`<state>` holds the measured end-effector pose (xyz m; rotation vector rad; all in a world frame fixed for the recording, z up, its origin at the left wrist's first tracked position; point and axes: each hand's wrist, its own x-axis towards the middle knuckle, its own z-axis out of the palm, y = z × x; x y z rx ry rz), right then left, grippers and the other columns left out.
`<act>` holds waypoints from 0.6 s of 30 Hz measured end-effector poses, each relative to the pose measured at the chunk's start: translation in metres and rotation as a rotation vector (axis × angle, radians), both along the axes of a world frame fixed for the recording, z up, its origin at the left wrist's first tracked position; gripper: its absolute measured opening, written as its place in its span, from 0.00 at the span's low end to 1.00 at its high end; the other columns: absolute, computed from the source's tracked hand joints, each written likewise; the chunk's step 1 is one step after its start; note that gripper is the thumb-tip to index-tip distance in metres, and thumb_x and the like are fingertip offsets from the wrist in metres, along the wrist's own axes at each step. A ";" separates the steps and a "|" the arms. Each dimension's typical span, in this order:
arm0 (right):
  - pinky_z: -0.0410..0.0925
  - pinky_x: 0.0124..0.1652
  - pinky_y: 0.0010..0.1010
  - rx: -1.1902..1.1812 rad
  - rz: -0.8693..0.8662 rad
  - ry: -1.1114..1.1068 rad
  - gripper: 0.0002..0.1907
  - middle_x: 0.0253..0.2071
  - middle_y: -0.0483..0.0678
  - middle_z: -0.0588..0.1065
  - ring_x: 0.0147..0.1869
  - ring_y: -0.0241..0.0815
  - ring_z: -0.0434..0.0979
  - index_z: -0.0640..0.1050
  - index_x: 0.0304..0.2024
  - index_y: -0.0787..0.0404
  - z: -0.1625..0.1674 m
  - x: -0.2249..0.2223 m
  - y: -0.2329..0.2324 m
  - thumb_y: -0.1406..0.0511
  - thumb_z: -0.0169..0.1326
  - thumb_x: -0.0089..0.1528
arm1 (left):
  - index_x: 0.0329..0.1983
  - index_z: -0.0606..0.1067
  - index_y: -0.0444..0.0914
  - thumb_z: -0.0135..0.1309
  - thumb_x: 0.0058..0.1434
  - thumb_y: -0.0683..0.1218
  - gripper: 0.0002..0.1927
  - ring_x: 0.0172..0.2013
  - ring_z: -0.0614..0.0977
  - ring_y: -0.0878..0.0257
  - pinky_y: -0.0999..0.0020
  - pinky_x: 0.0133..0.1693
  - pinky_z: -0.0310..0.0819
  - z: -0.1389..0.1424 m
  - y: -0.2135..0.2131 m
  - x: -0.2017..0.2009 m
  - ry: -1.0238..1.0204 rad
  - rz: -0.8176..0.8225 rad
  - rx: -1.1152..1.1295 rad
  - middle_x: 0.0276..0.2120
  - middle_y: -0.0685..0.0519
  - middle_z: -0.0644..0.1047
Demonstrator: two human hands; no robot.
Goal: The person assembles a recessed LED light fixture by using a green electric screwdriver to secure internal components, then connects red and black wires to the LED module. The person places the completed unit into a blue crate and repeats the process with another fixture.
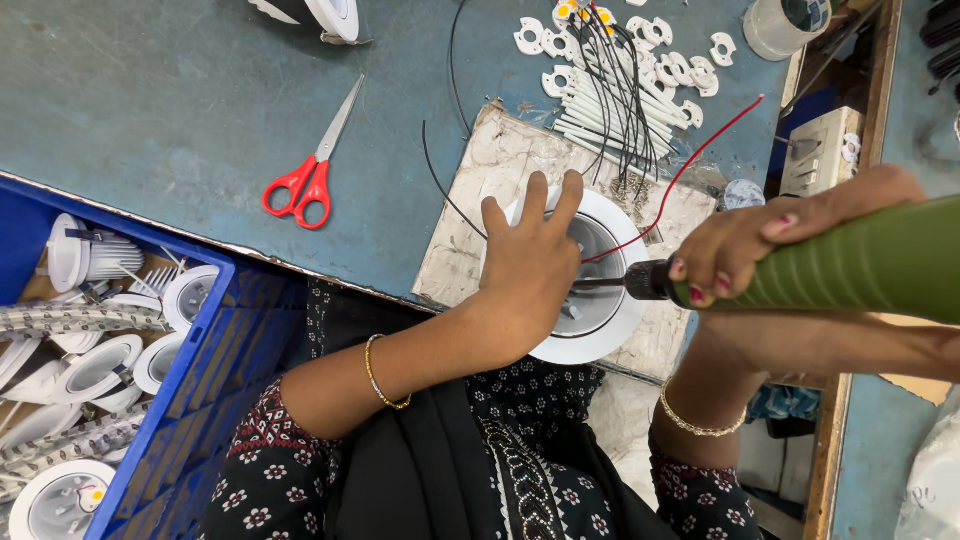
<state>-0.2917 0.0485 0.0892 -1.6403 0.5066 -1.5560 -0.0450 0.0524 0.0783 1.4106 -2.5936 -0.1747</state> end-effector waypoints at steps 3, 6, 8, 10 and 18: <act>0.71 0.23 0.37 0.093 0.049 -0.034 0.59 0.22 0.52 0.71 0.22 0.47 0.74 0.69 0.47 0.67 -0.006 0.001 0.003 0.21 0.25 0.51 | 0.28 0.83 0.39 0.66 0.41 0.47 0.11 0.66 0.58 0.41 0.32 0.50 0.63 0.001 0.000 -0.001 0.000 0.005 0.018 0.69 0.43 0.57; 0.69 0.26 0.38 0.176 0.059 -0.072 0.64 0.22 0.54 0.71 0.24 0.48 0.72 0.70 0.49 0.69 -0.009 0.001 0.009 0.19 0.24 0.48 | 0.29 0.84 0.39 0.66 0.41 0.47 0.11 0.66 0.58 0.41 0.32 0.50 0.63 0.001 0.000 -0.002 0.009 0.008 0.026 0.69 0.43 0.57; 0.69 0.26 0.38 0.182 0.080 -0.068 0.64 0.23 0.54 0.71 0.25 0.48 0.73 0.70 0.49 0.69 -0.009 0.004 0.009 0.19 0.25 0.47 | 0.29 0.84 0.40 0.65 0.42 0.47 0.11 0.66 0.58 0.41 0.33 0.50 0.63 0.001 0.001 -0.002 0.017 0.013 0.027 0.69 0.43 0.57; 0.70 0.26 0.37 0.177 0.100 -0.075 0.64 0.23 0.54 0.71 0.25 0.48 0.73 0.70 0.50 0.69 -0.008 0.007 0.007 0.19 0.28 0.46 | 0.28 0.84 0.40 0.65 0.42 0.47 0.10 0.66 0.58 0.41 0.33 0.51 0.63 0.001 0.001 -0.003 0.021 0.024 0.029 0.69 0.44 0.57; 0.70 0.24 0.40 0.205 0.066 -0.081 0.53 0.24 0.58 0.69 0.23 0.49 0.73 0.66 0.38 0.69 0.021 0.036 0.004 0.24 0.37 0.53 | 0.26 0.84 0.40 0.65 0.43 0.48 0.09 0.66 0.58 0.42 0.30 0.52 0.62 -0.002 0.002 -0.005 0.052 0.037 0.031 0.68 0.44 0.58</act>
